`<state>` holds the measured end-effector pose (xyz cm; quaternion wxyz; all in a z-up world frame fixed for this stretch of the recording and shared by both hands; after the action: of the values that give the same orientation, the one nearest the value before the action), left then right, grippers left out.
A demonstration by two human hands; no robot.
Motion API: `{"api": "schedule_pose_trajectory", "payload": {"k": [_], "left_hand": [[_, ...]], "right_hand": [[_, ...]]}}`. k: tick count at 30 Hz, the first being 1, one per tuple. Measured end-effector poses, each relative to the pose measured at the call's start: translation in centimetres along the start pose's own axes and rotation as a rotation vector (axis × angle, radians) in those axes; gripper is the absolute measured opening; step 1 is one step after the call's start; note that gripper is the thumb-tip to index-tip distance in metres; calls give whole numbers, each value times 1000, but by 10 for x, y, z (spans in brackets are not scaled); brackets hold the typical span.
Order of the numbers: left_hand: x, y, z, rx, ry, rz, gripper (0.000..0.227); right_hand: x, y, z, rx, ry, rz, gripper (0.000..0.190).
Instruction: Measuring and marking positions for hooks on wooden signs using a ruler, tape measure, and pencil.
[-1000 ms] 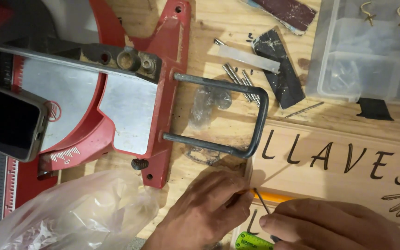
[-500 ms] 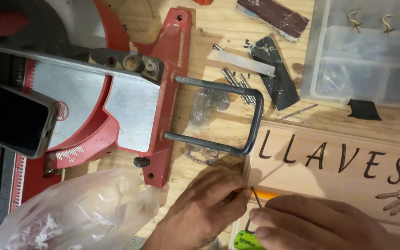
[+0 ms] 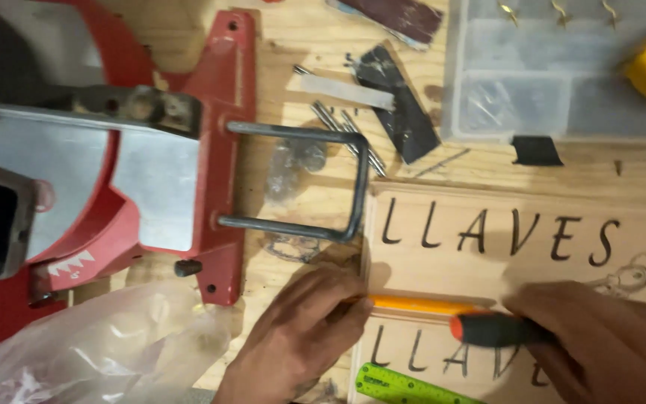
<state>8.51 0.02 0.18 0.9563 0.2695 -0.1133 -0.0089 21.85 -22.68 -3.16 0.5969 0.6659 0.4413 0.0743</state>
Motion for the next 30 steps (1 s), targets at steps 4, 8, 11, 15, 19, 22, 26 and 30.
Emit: {"api": "schedule_pose_trajectory", "payload": {"k": [4,8,11,15,19,22,26,30], "left_hand": [[8,1,-1,-40,110,-5,9],[7,2,14,137,-29,6,13],[8,-1,20,234,-76,0,16],[-9,0,36,307,-3,-48,15],[-20,-19,80,313,-145,22,13],[-37,-48,84,368,-115,46,19],[-51,-55,106,475,-247,219,7],[-75,-86,105,554,-152,161,31]], "right_hand": [[2,-12,-16,-32,308,75,33],[6,-22,-21,4,340,50,38],[6,-33,-22,-134,360,34,46],[-6,-28,-27,-180,177,-206,35],[-62,-1,-28,24,437,163,26],[-89,-11,1,13,388,228,51],[-95,-55,65,36,394,204,68],[-94,-129,149,-161,279,133,74]]}}
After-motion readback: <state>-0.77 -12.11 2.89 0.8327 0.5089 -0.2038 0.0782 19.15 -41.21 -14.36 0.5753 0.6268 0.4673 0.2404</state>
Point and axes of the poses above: each hand's wrist, its own x-axis towards the middle knuckle, its own y-axis out of the back of the hand, z = x × y, the point moved 9 cm from there along x, towards the middle knuckle, and after that the axes turned 6 degrees about -z, right-handed, at the moved point
